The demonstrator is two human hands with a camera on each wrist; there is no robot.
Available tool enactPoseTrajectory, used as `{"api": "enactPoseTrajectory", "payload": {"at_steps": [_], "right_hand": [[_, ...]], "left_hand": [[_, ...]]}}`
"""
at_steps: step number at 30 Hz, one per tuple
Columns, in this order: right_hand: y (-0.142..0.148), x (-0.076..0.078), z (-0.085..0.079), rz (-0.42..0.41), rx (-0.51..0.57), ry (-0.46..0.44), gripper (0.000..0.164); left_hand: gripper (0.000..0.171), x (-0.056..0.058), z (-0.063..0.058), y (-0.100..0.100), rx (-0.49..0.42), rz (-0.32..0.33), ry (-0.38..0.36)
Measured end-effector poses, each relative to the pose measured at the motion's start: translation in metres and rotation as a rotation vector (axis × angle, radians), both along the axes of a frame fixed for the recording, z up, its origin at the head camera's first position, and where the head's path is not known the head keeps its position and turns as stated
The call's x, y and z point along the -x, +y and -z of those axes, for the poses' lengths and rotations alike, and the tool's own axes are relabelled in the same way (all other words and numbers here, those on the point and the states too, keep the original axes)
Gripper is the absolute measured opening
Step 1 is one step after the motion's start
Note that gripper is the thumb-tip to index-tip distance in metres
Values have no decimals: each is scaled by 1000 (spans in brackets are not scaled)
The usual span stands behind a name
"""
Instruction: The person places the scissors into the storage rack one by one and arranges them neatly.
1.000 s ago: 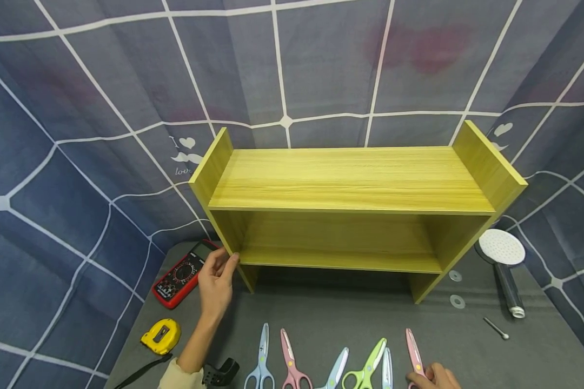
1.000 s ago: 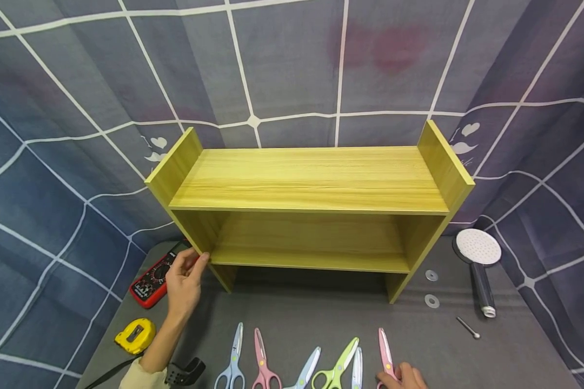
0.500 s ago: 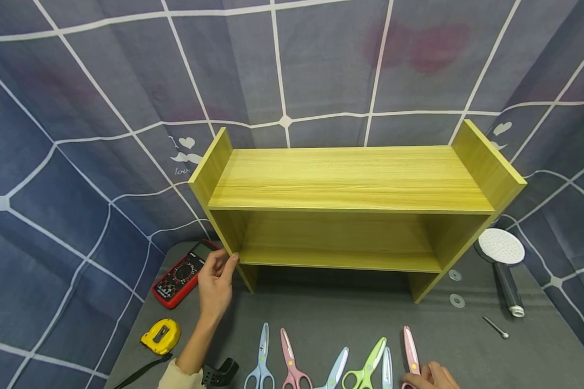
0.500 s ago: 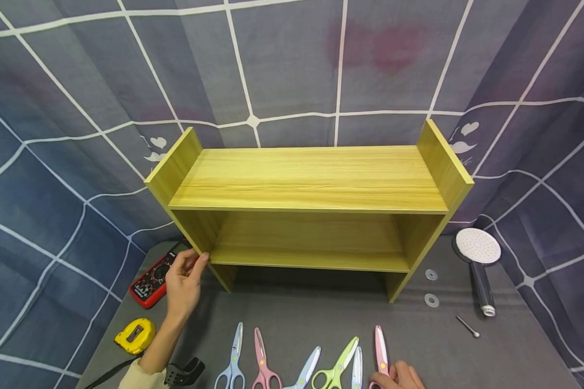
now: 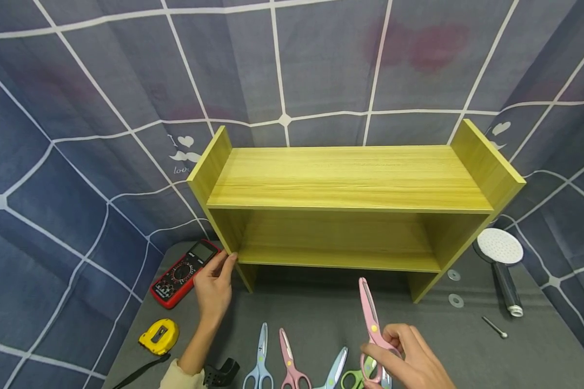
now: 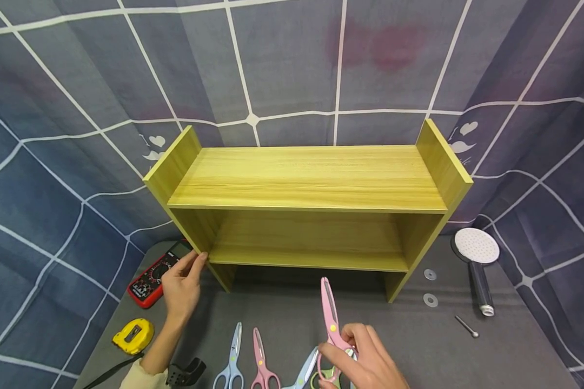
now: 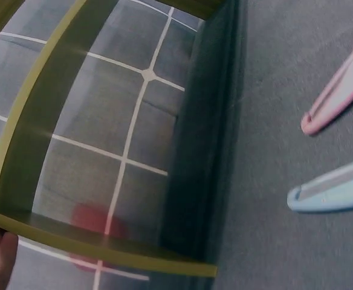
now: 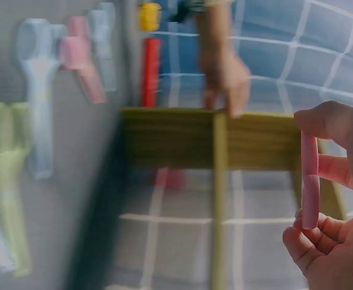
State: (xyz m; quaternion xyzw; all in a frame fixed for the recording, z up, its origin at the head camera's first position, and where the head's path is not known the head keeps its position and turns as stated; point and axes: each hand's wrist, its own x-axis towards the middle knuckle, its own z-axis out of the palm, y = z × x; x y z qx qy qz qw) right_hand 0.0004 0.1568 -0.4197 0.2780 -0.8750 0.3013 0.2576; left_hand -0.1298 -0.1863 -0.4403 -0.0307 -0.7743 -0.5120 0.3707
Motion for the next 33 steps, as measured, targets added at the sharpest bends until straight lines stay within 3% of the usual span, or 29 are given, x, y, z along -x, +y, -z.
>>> {"api": "enactPoseTrajectory", "payload": {"at_steps": [1, 2, 5, 8, 13, 19, 26, 33], "right_hand": [[-3, 5, -5, -48, -21, 159, 34], [-9, 10, -14, -80, 5, 199, 34], [-26, 24, -42, -173, 77, 259, 34], [-42, 36, -64, -233, 120, 277, 31], [-64, 55, -95, -267, 133, 267, 28], [-90, 84, -127, -249, 123, 156, 31], [-115, 112, -151, -218, 86, 132, 28], [-141, 133, -171, -197, -43, 97, 17]], "left_hand": [[17, 3, 5, -3, 36, -12, 18], [17, 5, 10, -5, 71, -26, 38], [14, 8, 15, -9, 172, -64, 88], [13, 8, 16, -11, 211, -73, 100], [12, 8, 19, -11, 296, -103, 120], [15, 9, 20, -8, 356, -134, 176], [18, 10, 22, -8, 365, -154, 213], [23, 12, 22, -9, 372, -175, 243]]}}
